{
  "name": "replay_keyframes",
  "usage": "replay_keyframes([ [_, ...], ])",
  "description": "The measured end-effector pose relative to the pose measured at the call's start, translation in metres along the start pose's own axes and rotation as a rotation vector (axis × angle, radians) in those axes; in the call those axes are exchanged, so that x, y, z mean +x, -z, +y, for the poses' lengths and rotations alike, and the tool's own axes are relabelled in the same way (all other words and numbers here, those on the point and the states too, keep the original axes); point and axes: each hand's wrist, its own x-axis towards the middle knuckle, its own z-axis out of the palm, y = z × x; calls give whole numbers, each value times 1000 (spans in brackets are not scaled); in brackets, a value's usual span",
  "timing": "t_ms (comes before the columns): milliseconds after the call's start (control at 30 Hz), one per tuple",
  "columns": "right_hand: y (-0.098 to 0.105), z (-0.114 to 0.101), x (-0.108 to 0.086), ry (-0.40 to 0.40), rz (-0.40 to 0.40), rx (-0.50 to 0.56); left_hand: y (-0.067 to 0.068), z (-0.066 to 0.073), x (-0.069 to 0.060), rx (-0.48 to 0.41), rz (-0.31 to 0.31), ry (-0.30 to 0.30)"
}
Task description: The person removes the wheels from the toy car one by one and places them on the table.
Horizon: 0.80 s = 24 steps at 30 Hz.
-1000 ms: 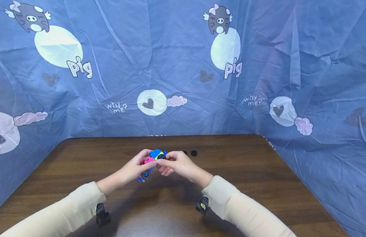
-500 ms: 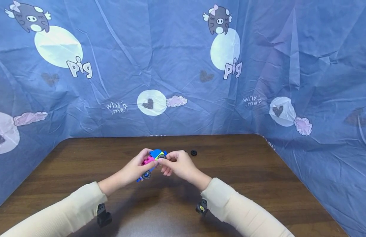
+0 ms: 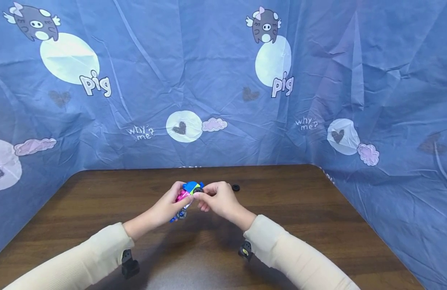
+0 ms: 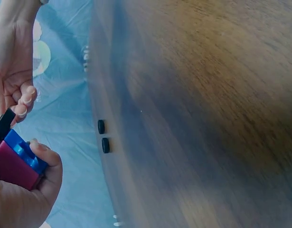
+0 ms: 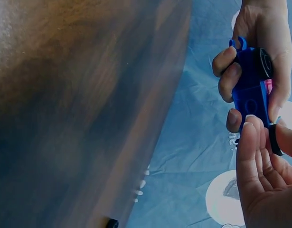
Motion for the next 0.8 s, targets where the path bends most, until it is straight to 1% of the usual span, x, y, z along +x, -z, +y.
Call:
replay_keyframes([
  [67, 1, -1, 2, -9, 5, -21, 0, 0, 1, 6, 8, 13],
  [167, 3, -2, 4, -31, -11, 10, 1, 3, 3, -6, 12, 53],
  [267, 5, -4, 6, -83, -8, 108, 2, 4, 4, -22, 15, 75],
  [367, 7, -7, 7, -111, 34, 171, 2, 6, 4, -40, 17, 83],
  [467, 8, -10, 7, -107, 61, 227, 1, 6, 4, -56, 20, 86],
  [600, 8, -11, 6, -98, 57, 273, -1, 6, 4, -68, 22, 105],
  [800, 10, -8, 6, -137, 56, 319, -3, 4, 2, -89, 32, 145],
])
